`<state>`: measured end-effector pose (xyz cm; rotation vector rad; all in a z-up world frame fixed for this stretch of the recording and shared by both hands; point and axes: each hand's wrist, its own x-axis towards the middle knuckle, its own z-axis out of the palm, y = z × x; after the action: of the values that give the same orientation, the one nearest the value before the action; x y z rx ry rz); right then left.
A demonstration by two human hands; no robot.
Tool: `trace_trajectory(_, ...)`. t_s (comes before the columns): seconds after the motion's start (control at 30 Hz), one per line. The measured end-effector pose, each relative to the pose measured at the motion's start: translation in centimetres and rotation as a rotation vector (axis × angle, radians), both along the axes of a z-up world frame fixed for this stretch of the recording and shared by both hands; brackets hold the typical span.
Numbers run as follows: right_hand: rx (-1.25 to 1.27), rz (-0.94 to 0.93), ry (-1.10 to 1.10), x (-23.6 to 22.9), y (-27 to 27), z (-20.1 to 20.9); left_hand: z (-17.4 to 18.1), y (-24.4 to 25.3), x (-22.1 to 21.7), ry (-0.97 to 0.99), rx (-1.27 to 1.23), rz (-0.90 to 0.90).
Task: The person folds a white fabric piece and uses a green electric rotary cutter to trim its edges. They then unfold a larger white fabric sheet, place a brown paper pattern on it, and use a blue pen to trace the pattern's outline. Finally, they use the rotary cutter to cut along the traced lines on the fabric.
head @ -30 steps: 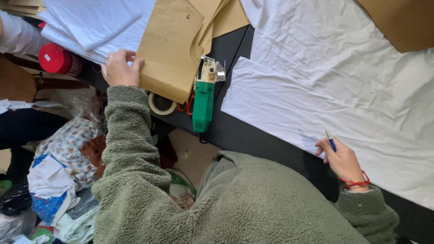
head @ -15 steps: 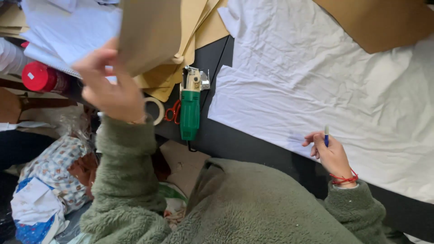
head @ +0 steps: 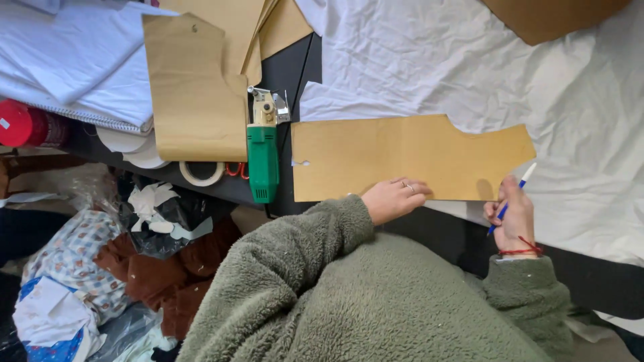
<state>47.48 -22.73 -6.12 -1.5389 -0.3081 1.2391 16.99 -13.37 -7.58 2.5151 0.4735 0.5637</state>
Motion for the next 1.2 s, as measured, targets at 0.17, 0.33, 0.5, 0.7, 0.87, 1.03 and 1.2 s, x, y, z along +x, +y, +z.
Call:
trace_trajectory(0.17, 0.002, -0.126, -0.371, -2.7, -2.4, -1.7, 1.0, 0.1, -1.9, 0.048, 0.120, -0.043)
trace_trajectory(0.33, 0.053, -0.230, -0.405, -1.9, -5.9, -5.8, 1.6, 1.0, -4.4, 0.158, 0.070, 0.068)
trace_trajectory(0.5, 0.045, -0.228, -0.153, -4.5, -5.5, -5.1, 0.8, 0.7, -4.8, 0.129, 0.147, 0.121)
trace_trajectory(0.7, 0.042, -0.116, -0.095, -4.3, -5.5, -4.1, 0.9, 1.0, -5.3, 0.178, 0.157, 0.118)
trace_trajectory(0.87, 0.029, -0.070, -0.092, -5.3, -4.9, -2.4, 0.3, 0.9, -5.6, 0.155, 0.136, 0.154)
trace_trajectory(1.03, 0.013, -0.030, -0.140, -5.4, -4.6, -2.2, 0.3, 0.9, -5.4, 0.195, 0.146, 0.153)
trace_trajectory(1.2, -0.120, -0.101, -0.311, -3.7, -6.0, -4.7, -0.1, 2.4, -2.3, 0.120, 0.103, 0.155)
